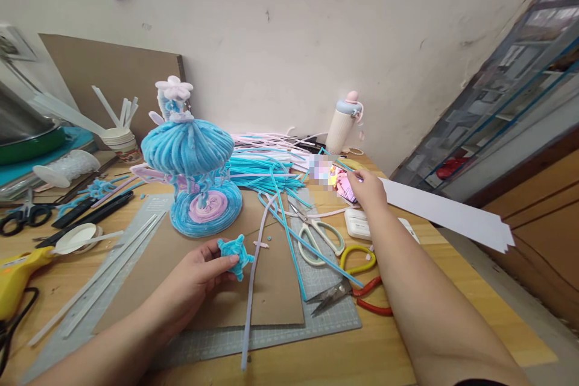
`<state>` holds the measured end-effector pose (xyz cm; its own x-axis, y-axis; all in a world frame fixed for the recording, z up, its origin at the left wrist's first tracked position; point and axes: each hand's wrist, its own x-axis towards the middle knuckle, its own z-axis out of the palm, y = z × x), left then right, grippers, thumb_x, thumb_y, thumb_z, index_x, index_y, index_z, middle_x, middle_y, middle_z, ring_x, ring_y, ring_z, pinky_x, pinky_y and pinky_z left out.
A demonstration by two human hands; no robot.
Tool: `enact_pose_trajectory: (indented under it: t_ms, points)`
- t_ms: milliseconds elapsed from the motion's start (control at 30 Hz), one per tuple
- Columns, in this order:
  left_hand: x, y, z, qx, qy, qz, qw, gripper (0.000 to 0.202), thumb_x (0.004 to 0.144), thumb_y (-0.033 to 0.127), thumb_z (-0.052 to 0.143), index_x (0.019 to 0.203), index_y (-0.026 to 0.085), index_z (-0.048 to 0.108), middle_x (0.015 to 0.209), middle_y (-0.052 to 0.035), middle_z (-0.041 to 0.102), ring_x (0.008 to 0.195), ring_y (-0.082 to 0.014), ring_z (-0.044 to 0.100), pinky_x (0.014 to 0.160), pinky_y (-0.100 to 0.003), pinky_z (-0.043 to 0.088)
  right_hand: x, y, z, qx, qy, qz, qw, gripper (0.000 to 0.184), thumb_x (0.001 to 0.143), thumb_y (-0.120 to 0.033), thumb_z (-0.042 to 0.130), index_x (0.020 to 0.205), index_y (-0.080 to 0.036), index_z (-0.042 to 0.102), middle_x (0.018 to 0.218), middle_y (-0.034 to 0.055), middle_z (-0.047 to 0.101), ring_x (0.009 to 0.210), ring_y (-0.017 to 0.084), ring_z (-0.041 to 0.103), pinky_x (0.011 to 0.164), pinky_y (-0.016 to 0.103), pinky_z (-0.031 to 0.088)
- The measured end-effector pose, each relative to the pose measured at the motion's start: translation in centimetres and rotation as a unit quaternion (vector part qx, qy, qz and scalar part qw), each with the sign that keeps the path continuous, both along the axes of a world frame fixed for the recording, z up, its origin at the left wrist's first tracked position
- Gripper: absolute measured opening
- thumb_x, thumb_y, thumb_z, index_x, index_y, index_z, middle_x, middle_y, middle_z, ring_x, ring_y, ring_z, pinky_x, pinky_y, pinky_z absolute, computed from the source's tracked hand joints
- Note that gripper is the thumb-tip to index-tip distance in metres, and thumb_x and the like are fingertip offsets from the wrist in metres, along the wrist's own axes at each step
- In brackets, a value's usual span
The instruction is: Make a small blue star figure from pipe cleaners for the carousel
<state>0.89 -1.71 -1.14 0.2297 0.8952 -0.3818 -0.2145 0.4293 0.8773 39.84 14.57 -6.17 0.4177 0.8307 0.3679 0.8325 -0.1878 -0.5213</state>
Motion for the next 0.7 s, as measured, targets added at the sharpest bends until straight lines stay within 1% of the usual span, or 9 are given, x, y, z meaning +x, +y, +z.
enact_pose_trajectory:
  t_ms: [200, 367, 700]
  points:
    - [0.01, 0.0, -0.03, 0.003, 0.0, 0.0, 1.0, 0.018, 0.067, 0.025, 0.077, 0.079, 0.015, 0.067, 0.08, -0.0041, 0.069, 0.075, -0.0161, 0.061, 0.068, -0.026, 0.047, -0.08, -0.07, 0.02, 0.0, -0.002, -0.002, 1.0, 0.045, 0.08, -0.05, 0.049, 0.097, -0.016, 0.072, 0.101, 0.0136, 0.07, 0.095, 0.031, 0.062, 0.081, 0.04, 0.046]
    - [0.0, 0.0, 0.02, 0.005, 0.008, 0.001, 1.0, 0.017, 0.067, 0.025, 0.077, 0.077, 0.015, 0.068, 0.079, -0.0045, 0.069, 0.075, -0.0173, 0.061, 0.068, -0.027, 0.047, -0.25, -0.18, 0.16, 0.003, -0.003, -0.003, 1.0, 0.042, 0.08, -0.048, 0.049, 0.095, -0.017, 0.072, 0.102, 0.0134, 0.07, 0.097, 0.031, 0.061, 0.083, 0.039, 0.046]
    - [0.01, 0.08, -0.41, 0.006, 0.006, -0.007, 1.0, 0.017, 0.068, 0.025, 0.076, 0.079, 0.016, 0.068, 0.08, -0.0044, 0.07, 0.075, -0.017, 0.062, 0.069, -0.028, 0.047, -0.04, -0.05, 0.08, 0.002, -0.002, -0.001, 1.0, 0.044, 0.079, -0.052, 0.048, 0.093, -0.018, 0.073, 0.097, 0.0119, 0.071, 0.091, 0.029, 0.062, 0.079, 0.038, 0.046]
